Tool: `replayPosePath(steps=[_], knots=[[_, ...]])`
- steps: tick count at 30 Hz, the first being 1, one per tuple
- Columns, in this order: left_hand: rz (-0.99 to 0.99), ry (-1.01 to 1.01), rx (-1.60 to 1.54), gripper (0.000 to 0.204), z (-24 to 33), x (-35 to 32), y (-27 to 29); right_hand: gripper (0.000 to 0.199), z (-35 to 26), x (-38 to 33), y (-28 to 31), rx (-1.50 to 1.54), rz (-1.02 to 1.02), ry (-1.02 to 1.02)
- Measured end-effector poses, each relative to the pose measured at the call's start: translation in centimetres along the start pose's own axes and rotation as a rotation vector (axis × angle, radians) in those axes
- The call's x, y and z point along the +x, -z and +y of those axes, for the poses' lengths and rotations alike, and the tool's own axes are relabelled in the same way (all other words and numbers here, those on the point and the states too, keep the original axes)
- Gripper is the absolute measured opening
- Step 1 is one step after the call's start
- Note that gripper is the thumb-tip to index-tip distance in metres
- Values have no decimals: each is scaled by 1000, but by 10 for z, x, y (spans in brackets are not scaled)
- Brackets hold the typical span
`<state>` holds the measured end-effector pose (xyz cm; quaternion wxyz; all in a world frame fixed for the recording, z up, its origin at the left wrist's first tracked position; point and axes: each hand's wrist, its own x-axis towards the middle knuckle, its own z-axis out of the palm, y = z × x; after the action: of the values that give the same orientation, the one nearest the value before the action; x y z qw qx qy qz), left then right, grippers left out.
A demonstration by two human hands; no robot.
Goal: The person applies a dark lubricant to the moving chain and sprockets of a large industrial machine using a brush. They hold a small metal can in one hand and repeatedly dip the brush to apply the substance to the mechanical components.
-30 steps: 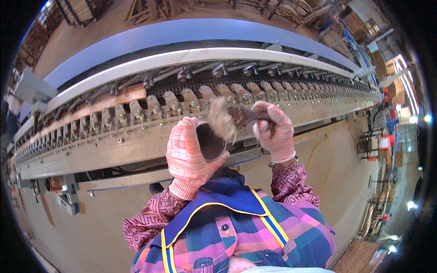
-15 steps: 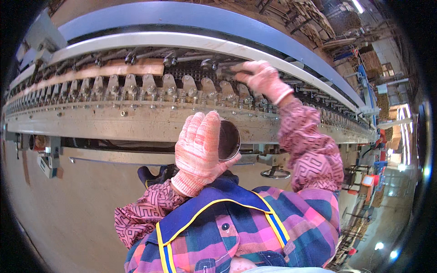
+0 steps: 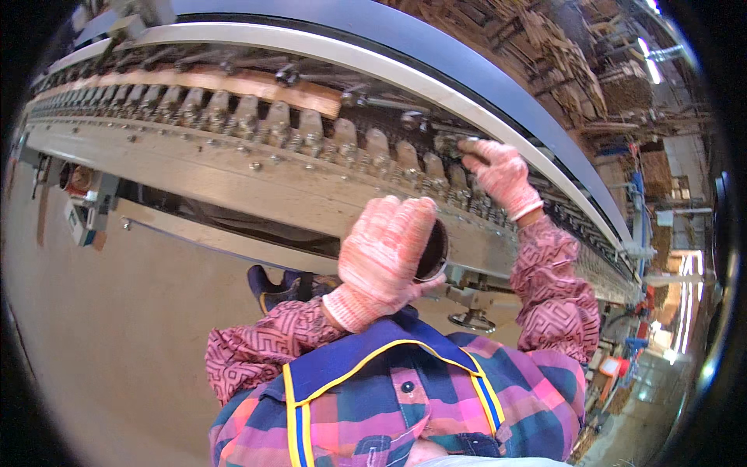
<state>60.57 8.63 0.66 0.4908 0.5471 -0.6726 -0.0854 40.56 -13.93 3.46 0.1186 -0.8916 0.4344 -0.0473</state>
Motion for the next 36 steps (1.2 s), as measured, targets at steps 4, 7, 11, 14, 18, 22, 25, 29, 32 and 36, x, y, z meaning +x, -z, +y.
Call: replayPosePath(steps=[4,7,11,14,18,22,25,29,32,36], knots=[[-31,90,-23,112,2,-6,2,29,-7,14,-18,-67,-26,36],[-23,52,19,111,0,-2,2,29,-11,5,18,-113,50,48],[-31,33,23,111,3,-1,3,27,-19,4,-27,-131,42,-13],[-46,53,22,112,3,-4,6,29,-15,13,-9,-80,37,25],[-41,57,-4,111,4,-1,7,30,-5,5,7,-52,-19,-56],[-8,36,5,110,5,2,5,28,-7,14,-28,-121,4,46],[-3,40,9,110,5,1,9,29,-17,10,10,-5,15,20],[-36,60,-27,107,6,5,13,27,-10,9,-27,-59,65,-14],[18,24,-5,104,6,4,11,29,-8,14,-26,-74,29,25],[-64,63,-28,103,6,6,12,27,-9,5,-1,-4,62,-34]])
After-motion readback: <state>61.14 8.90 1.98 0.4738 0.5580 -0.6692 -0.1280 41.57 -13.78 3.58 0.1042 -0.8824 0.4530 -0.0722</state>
